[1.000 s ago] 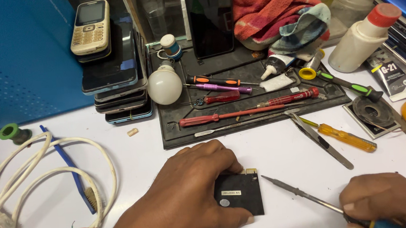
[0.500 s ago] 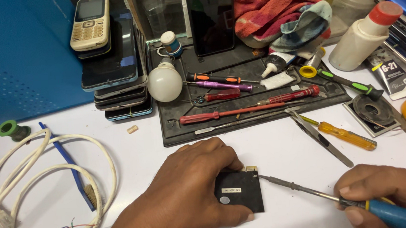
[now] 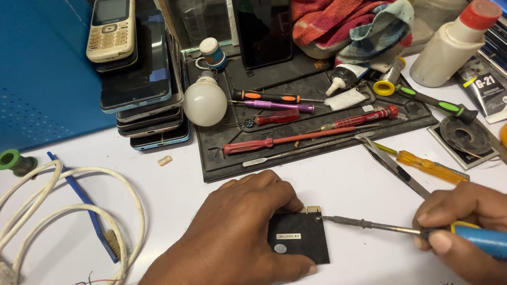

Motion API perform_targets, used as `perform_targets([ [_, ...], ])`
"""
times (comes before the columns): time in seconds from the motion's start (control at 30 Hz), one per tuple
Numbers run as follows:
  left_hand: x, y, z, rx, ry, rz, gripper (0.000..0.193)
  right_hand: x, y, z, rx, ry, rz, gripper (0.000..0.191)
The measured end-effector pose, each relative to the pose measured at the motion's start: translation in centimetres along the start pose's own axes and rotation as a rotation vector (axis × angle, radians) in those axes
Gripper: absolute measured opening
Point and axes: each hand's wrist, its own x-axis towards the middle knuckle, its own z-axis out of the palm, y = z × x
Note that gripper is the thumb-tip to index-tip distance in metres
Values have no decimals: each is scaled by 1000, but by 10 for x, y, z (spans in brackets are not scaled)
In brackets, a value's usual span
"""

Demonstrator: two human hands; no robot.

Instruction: The person holds a small circuit board steady on a white workbench with one hand and uses a soldering iron with the other hand to work on the board's edge connector. They reposition and flip the board several times to solder different points along its edge.

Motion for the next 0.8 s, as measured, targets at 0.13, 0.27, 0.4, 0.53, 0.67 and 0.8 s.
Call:
perform_targets([
  [0.13,-1,-1,-1,7,1,25,50,-2,16,-11,217,40,247,27],
  [0.27,-3,-3,-1,-1,3,55,50,-1,31,-17,511,192,251,29],
  [0.4,-5,-5,-1,-4,10,98,54,19,22,-20,473,290,311,35],
  [0.53,-5,-6,-1,-6,-18,64,56,54,-4,-13,322,327,385,43],
  [0.67,-4,-5,-1,5,-58,12,56,82,-22,6,426,346,342,29],
  [0.8,-4,-5,-3,3,-44,45,57,86,-24,19,453,388,308,21],
])
